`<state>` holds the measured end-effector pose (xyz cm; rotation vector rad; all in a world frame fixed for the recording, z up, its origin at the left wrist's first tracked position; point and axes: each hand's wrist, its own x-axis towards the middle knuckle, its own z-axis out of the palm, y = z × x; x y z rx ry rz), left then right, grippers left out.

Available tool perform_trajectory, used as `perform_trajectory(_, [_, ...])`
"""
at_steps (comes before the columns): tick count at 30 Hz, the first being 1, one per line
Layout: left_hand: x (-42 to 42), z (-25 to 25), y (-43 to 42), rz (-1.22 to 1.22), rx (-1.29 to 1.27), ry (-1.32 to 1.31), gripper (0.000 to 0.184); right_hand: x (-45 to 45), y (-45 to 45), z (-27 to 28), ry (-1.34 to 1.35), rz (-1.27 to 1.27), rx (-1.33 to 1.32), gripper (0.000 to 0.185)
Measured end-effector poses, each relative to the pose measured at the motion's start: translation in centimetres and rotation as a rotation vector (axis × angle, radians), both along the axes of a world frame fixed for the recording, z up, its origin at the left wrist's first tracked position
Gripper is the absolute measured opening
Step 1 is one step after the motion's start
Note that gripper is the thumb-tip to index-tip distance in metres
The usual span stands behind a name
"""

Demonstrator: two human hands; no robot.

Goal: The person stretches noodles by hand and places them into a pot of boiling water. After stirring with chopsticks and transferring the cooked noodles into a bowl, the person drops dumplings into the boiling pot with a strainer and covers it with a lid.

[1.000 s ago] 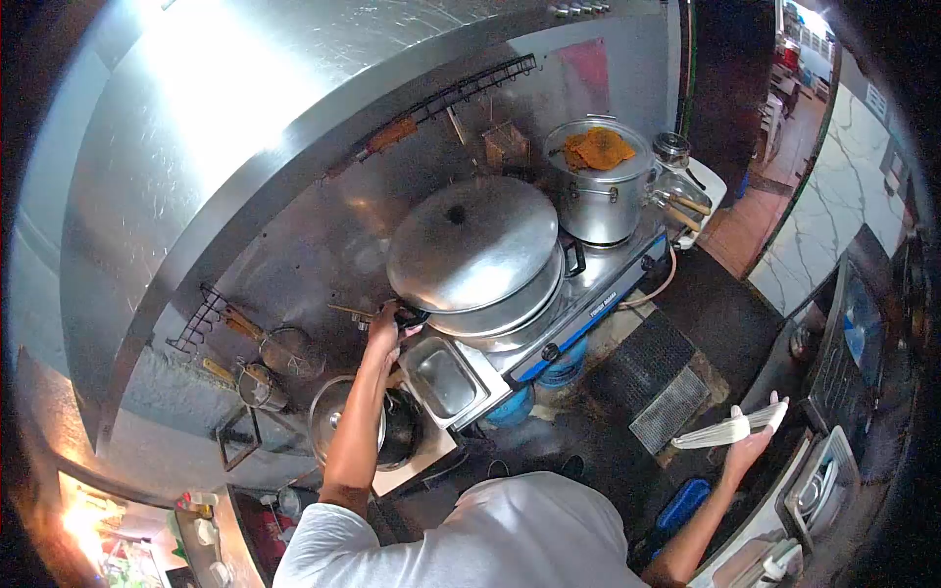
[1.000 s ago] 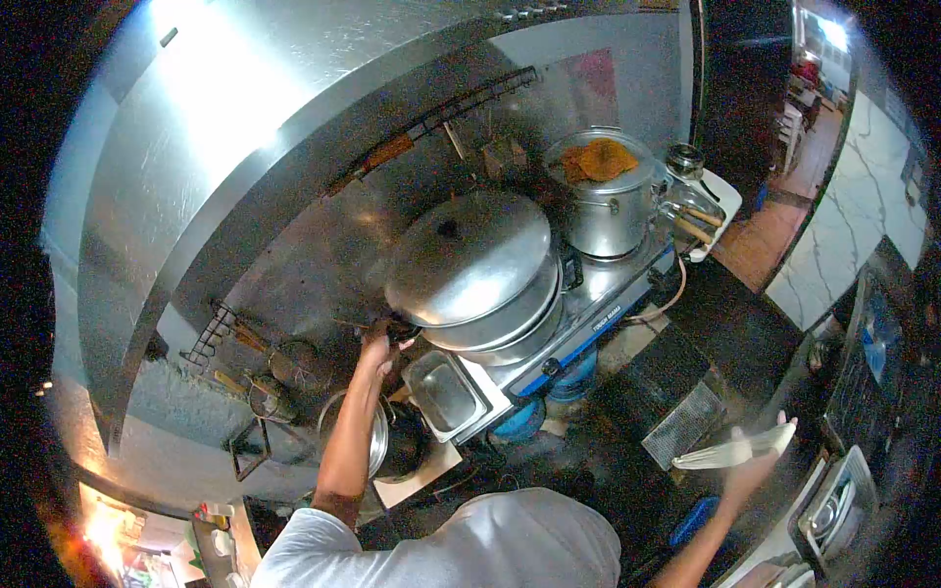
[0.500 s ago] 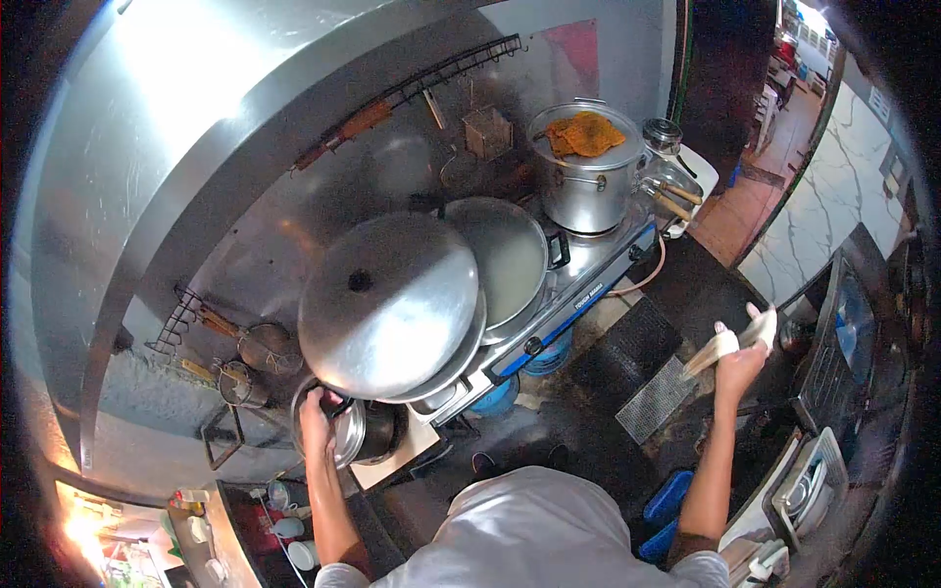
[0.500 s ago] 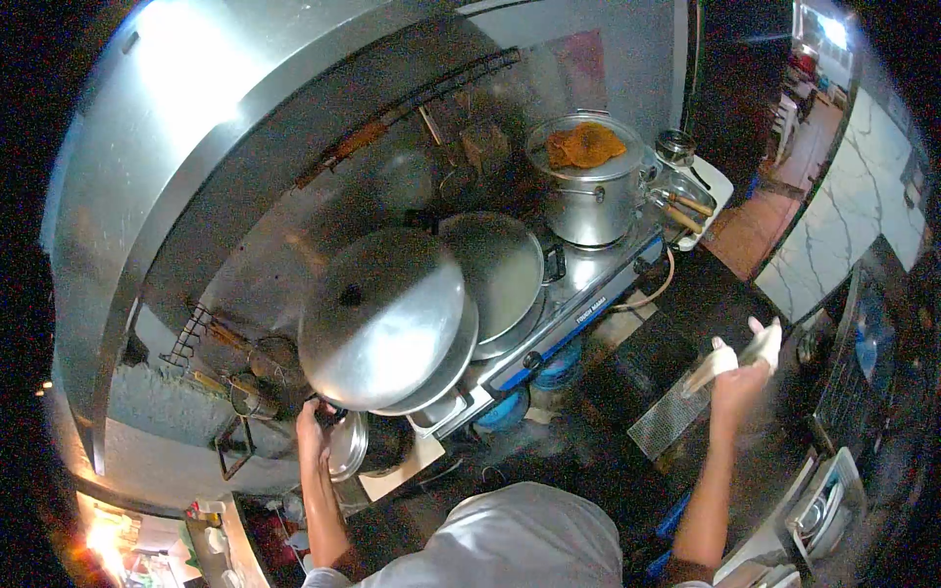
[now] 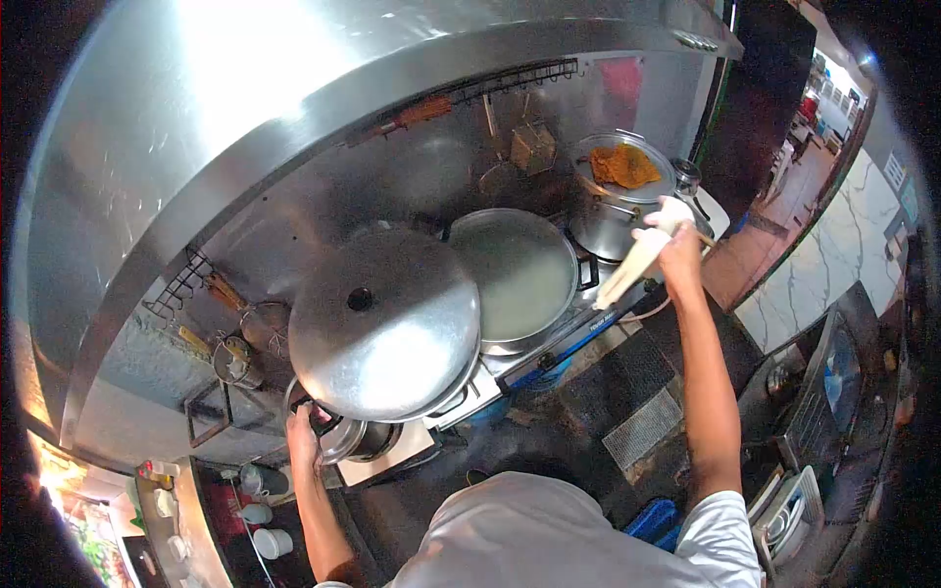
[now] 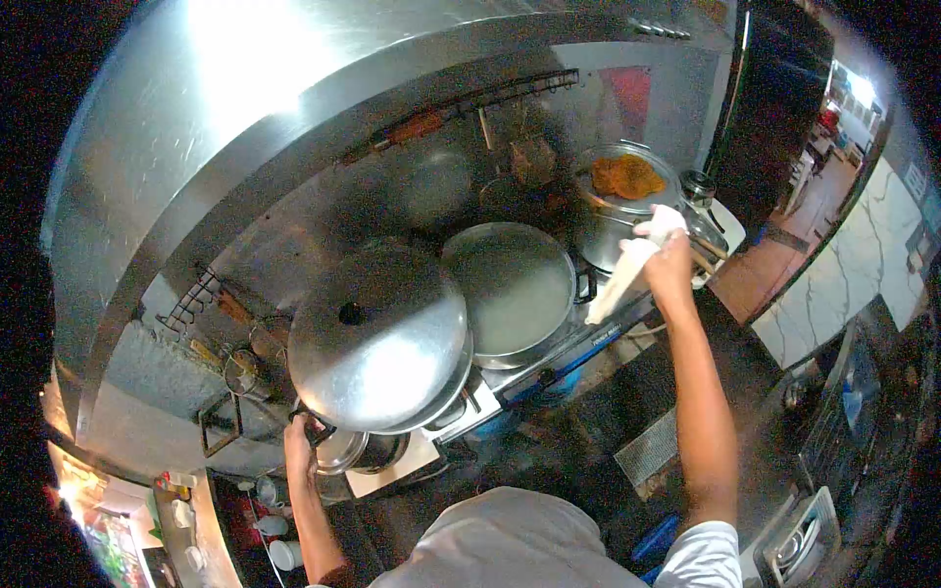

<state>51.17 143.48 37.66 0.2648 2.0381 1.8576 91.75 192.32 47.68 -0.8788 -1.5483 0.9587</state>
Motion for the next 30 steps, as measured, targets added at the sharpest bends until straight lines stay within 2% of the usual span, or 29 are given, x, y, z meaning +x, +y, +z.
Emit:
perform_trajectory(4, [0.3,0.4,-1.2,-0.050,0.001,-0.048,0.028,-5.9,3.4,-2.7,0.043,0.259,-0.216,0.035])
perform_trajectory(7, [0.6,-0.7,-1.8,-0.045,-0.003,-0.029,0.029,-9.9,8.2,-6.9,-0.148,0.241,-0.118,0.031])
perform_trajectory(9, [2.7,1.4,-0.4,0.003,0.001,0.006,0.028,-12.7,10.1,-7.5,-0.367,0.193,0.168,0.034])
perform_trajectory(10, [2.9,1.4,-0.2,0.021,0.020,-0.031,0.029,-14.6,12.7,-9.7,-0.378,0.204,0.145,0.028])
perform_trajectory(11, [3.1,1.4,-0.2,0.036,0.036,-0.067,0.029,-16.2,15.8,-11.3,-0.593,0.300,0.500,0.021])
perform_trajectory(12, [3.1,1.4,-0.1,0.048,0.051,-0.101,0.030,-18.3,17.2,-11.7,-0.575,0.466,0.337,0.022])
perform_trajectory(15, [2.7,-0.2,-1.0,0.067,-0.036,-0.040,0.032,-24.0,19.1,-12.1,-0.223,0.793,0.054,0.033])
perform_trajectory(16, [3.4,1.3,-1.0,0.009,-0.142,0.039,0.033,-26.1,18.3,-10.4,-0.177,0.896,-0.070,0.036])
perform_trajectory(17, [4.0,2.6,-0.9,0.017,-0.148,0.011,0.031,-27.7,16.7,-8.7,-0.132,0.994,-0.198,0.039])
perform_trajectory(19, [4.5,3.3,-0.7,0.034,-0.149,-0.019,0.030,-29.2,11.6,-4.7,-0.266,0.841,-0.168,0.038])
perform_trajectory(22, [3.9,1.6,-1.0,0.029,-0.106,0.035,0.033,-31.2,7.9,-5.1,-0.232,1.008,-0.133,0.039])
perform_trajectory(23, [3.6,0.7,-1.3,0.002,-0.072,0.091,0.033,-30.9,7.0,-5.3,-0.297,1.099,-0.115,0.040])
perform_trajectory(25, [3.8,1.3,-1.5,0.003,-0.084,0.002,0.031,-28.7,4.1,-4.9,-0.428,1.278,-0.076,0.044])
perform_trajectory(27, [2.8,-0.3,-2.1,-0.014,-0.030,-0.018,0.030,-24.5,1.4,-4.2,-0.587,1.334,-0.172,0.041])
perform_trajectory(29, [3.9,1.3,-1.3,0.073,0.042,-0.052,0.026,-20.1,0.4,-3.3,-1.060,1.320,0.120,0.047])
perform_trajectory(30, [3.9,1.4,-1.0,0.085,0.066,-0.063,0.025,-18.1,-0.4,-2.2,-1.175,1.400,0.119,0.046])
